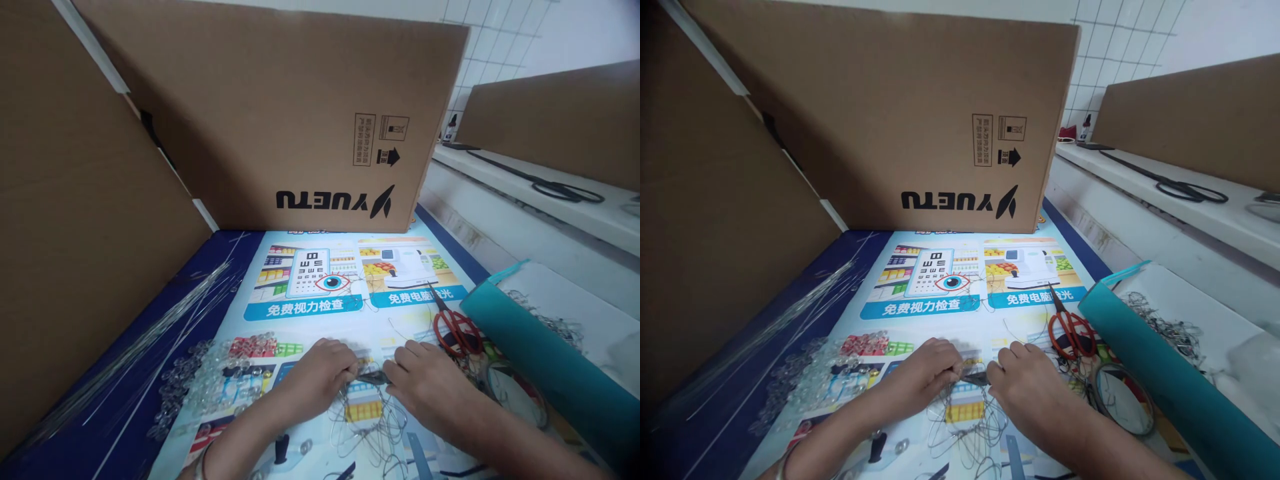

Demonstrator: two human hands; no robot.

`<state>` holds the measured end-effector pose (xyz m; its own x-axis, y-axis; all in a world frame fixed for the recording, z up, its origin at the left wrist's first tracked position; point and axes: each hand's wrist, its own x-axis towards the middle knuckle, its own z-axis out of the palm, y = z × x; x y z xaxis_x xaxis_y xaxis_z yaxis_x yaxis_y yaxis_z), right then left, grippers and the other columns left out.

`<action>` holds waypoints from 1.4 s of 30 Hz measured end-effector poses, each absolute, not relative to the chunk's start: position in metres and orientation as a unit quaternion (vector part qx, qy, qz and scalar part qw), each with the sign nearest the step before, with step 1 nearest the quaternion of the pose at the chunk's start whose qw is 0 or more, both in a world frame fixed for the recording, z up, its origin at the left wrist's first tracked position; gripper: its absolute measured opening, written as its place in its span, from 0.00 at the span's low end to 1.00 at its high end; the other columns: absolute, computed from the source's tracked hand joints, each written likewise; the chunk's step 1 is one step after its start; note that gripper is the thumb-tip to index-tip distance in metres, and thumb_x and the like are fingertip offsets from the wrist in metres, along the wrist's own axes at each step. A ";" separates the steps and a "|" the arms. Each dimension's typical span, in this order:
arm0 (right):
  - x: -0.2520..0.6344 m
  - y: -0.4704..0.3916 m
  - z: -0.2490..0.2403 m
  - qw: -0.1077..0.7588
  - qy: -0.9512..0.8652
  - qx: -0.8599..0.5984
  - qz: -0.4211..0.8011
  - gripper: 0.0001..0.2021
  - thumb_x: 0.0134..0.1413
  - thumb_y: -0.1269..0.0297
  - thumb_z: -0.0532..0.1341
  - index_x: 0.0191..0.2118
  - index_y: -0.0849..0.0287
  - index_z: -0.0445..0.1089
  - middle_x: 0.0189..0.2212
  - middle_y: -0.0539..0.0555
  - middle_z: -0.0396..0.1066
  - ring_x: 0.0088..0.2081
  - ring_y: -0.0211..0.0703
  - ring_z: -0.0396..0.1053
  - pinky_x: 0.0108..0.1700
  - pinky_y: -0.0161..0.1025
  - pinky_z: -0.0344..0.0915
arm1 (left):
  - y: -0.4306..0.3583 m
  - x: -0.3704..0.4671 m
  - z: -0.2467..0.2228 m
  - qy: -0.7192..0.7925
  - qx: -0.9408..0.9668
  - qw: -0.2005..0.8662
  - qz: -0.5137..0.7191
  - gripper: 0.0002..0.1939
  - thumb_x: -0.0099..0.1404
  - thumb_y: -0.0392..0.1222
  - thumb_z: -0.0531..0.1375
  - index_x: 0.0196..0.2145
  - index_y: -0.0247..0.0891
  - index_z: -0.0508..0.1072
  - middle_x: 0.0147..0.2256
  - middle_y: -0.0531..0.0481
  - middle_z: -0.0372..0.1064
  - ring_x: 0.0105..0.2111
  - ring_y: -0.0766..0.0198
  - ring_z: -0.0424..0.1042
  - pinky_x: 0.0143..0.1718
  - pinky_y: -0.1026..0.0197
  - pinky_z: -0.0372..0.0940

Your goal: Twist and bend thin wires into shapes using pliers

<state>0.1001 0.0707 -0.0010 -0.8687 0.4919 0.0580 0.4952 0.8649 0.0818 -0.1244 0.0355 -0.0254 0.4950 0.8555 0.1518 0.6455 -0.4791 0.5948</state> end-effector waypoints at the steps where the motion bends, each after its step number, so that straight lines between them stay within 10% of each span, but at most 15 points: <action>1: 0.103 0.070 0.003 0.018 -0.964 -0.262 -0.043 0.04 0.54 0.66 0.59 0.31 0.59 0.64 0.28 0.53 0.65 0.32 0.44 0.59 0.33 0.40 0.50 | 0.035 -0.124 -0.025 0.453 0.831 0.236 0.220 0.07 0.65 0.32 0.50 0.30 0.39 0.63 0.29 0.52 0.64 0.32 0.63 0.63 0.37 0.59 0.56; 42: 0.125 0.062 0.009 -0.013 -0.884 -0.439 0.159 0.10 0.56 0.60 0.54 0.40 0.55 0.68 0.34 0.54 0.68 0.38 0.46 0.65 0.39 0.38 0.58 | 0.030 -0.111 -0.028 0.533 0.798 0.196 0.202 0.11 0.64 0.36 0.51 0.24 0.38 0.64 0.24 0.52 0.63 0.29 0.63 0.63 0.32 0.62 0.55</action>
<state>0.1253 0.0622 0.0094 -0.6149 0.7716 -0.1630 0.7800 0.5647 -0.2695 -0.1110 0.0305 -0.0279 0.3508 0.9295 0.1137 0.7710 -0.3556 0.5283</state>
